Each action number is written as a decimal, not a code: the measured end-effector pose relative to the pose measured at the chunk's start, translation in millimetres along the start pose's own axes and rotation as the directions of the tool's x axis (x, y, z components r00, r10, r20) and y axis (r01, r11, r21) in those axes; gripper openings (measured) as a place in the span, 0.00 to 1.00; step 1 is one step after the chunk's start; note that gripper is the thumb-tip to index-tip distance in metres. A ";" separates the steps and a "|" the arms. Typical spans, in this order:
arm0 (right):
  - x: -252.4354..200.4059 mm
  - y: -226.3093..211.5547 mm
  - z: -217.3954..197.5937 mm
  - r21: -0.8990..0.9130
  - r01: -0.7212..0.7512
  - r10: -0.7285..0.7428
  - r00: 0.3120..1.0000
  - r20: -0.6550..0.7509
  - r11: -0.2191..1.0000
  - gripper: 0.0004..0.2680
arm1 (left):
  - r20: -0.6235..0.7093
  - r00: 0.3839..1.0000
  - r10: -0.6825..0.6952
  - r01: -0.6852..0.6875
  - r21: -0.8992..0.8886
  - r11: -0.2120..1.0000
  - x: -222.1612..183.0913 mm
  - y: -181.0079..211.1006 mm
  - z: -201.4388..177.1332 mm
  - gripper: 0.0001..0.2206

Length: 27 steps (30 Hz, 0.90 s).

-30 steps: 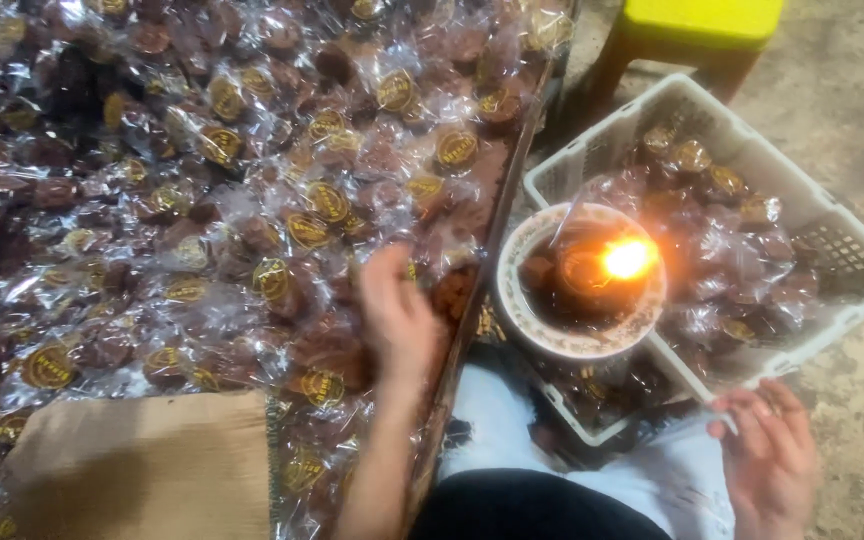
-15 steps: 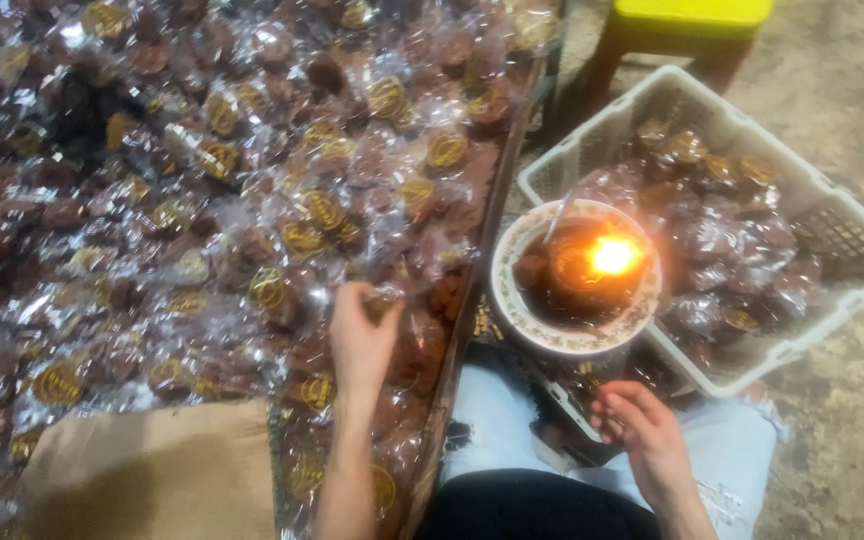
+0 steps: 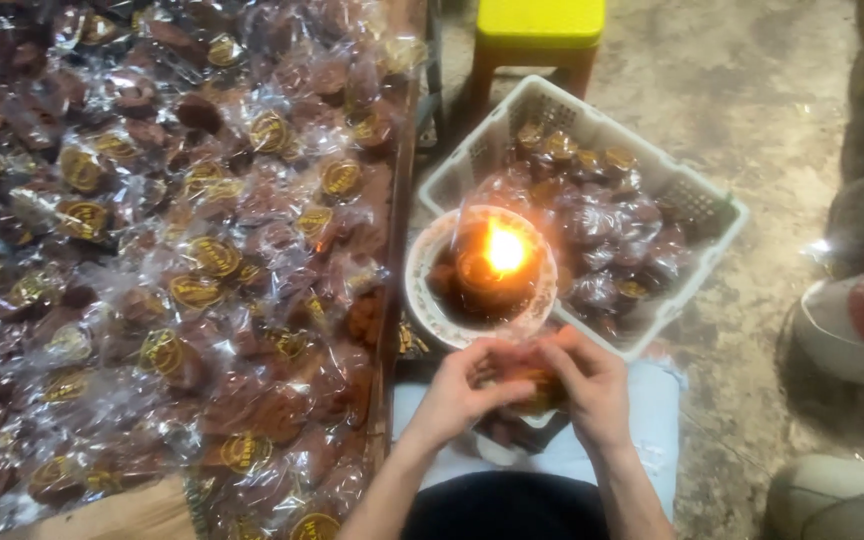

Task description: Sealing plastic bags containing bread by holding the open ends over a flame and then placing them in a crate.

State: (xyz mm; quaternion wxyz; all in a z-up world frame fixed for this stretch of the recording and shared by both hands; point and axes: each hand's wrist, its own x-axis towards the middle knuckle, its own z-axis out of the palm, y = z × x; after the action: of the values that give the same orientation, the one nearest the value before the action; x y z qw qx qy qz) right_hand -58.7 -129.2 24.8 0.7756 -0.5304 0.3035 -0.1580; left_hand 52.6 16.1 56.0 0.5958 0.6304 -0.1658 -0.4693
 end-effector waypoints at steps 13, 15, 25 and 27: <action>-17.1 31.3 45.8 -0.424 0.185 -0.242 0.966 -0.086 0.887 0.07 | -0.596 0.786 0.163 -0.211 -0.011 0.977 24.9 -69.3 17.9 0.17; -12.8 39.0 46.4 -0.409 0.230 -0.224 0.973 0.064 0.883 0.06 | -0.570 0.749 0.338 -0.342 0.105 0.934 24.1 -63.1 17.1 0.18; 63.3 9.1 36.9 -0.333 -0.107 0.061 0.987 -0.148 0.937 0.07 | -0.487 0.860 0.153 -0.212 -0.068 0.975 42.0 -60.6 0.7 0.25; 79.8 17.8 32.9 -0.254 -0.196 0.143 0.967 -0.212 0.947 0.08 | -0.392 0.917 0.078 -0.110 -0.061 0.992 42.0 -62.5 0.6 0.18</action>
State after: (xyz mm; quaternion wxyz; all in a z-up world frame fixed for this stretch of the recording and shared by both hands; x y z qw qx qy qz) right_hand 22.1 -143.7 -7.5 0.6733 -0.5862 0.4400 -0.0973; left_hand 51.5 -1.8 -17.1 0.6639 0.6773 -0.0552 -0.3121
